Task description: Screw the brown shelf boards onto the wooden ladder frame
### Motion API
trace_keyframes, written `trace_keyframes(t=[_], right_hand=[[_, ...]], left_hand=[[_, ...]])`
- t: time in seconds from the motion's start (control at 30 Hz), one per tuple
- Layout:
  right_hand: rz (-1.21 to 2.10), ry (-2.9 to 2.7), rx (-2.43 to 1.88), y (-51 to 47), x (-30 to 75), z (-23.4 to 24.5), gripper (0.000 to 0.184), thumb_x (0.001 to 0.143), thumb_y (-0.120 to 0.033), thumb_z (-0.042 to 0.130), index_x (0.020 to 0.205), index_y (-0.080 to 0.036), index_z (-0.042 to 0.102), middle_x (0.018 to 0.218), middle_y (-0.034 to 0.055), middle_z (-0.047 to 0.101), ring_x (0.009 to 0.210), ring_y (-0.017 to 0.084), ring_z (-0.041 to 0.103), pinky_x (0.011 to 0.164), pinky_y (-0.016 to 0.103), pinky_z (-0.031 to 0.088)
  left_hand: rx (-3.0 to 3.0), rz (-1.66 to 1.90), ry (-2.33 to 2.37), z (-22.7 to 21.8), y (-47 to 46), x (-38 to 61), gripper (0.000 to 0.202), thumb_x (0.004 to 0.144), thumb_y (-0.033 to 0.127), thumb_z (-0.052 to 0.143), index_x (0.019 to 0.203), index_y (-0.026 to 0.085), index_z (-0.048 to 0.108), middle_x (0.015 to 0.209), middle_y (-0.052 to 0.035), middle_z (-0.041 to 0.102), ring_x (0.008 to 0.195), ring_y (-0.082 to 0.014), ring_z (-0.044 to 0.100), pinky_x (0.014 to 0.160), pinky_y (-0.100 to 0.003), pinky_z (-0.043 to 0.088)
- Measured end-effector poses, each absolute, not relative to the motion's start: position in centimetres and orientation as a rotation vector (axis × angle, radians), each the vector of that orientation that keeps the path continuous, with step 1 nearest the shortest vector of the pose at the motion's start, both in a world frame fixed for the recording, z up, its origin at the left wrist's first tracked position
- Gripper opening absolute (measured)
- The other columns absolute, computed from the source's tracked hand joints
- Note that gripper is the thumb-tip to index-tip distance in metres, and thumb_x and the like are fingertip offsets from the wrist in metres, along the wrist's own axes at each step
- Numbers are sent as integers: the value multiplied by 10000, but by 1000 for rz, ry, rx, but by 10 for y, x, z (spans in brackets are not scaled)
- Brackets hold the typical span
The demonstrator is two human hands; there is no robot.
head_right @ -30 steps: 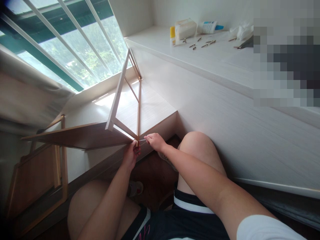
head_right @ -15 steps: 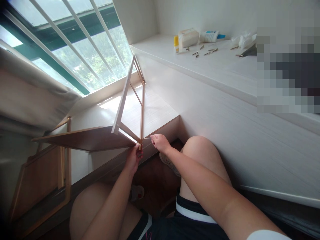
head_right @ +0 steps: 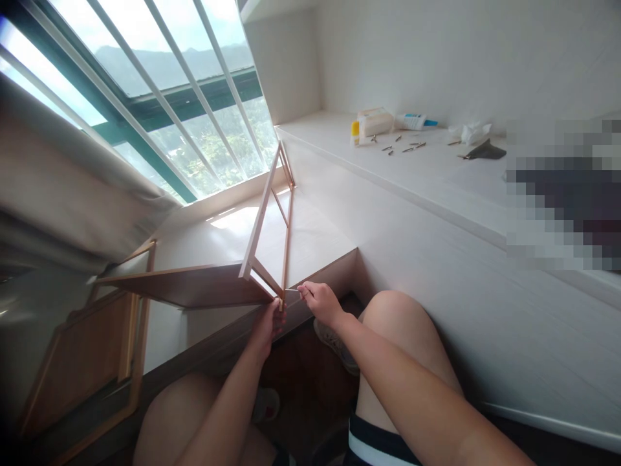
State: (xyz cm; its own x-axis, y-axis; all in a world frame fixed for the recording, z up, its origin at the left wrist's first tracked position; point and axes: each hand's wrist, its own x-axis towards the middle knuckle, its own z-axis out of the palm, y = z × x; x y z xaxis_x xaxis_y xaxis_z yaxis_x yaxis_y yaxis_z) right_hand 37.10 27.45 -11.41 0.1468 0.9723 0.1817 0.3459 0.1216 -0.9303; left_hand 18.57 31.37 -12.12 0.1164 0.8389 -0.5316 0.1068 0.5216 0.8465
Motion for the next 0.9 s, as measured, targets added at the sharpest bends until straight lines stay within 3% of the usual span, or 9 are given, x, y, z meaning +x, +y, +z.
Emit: trace_keyframes(t=[0.13, 0.23, 0.3, 0.47, 0.63, 0.9], right_hand=[[961, -1219, -1313, 272, 373, -89, 509, 975, -537, 417, 603, -195, 478, 516, -21, 476, 499, 120, 434, 555, 259, 336], [1091, -1127, -1192, 270, 372, -49, 508, 966, -539, 443, 592, -197, 439, 482, -35, 447, 462, 101, 381, 529, 257, 316], [1183, -1112, -1121, 270, 370, -17, 490, 968, -521, 450, 600, -199, 416, 460, -49, 422, 440, 88, 339, 501, 252, 285], [1181, -1085, -1125, 278, 359, 37, 494, 939, -539, 486, 590, -206, 378, 438, -65, 369, 410, 71, 291, 452, 247, 231], [1181, -1034, -1199, 288, 351, 42, 499, 893, -575, 531, 584, -212, 383, 425, -64, 356, 389, 69, 278, 410, 244, 193], [1236, -993, -1217, 294, 347, 39, 493, 883, -554, 551, 577, -212, 373, 416, -68, 352, 371, 57, 256, 382, 227, 179]], left_hand=[[1117, 453, 1436, -99, 313, 171, 577, 696, 716, 620, 700, 142, 676, 585, -16, 563, 442, -92, 446, 439, -224, 253], [1270, 435, 1403, -76, 307, 163, 530, 755, 665, 588, 580, 165, 562, 469, 35, 427, 382, -69, 362, 424, -215, 237], [1265, 508, 1277, -56, 301, 164, 504, 808, 631, 557, 616, 165, 563, 460, 42, 409, 378, -65, 350, 411, -202, 207], [1076, 864, 821, -3, 293, 179, 490, 877, 597, 477, 874, 144, 664, 592, 6, 520, 413, -72, 409, 379, -192, 230], [861, 919, 713, 23, 303, 193, 554, 876, 630, 486, 1020, 127, 667, 613, 8, 527, 378, -58, 380, 338, -191, 194], [791, 988, 729, 24, 312, 203, 458, 843, 537, 622, 990, 108, 687, 585, 27, 505, 382, -40, 350, 349, -181, 215]])
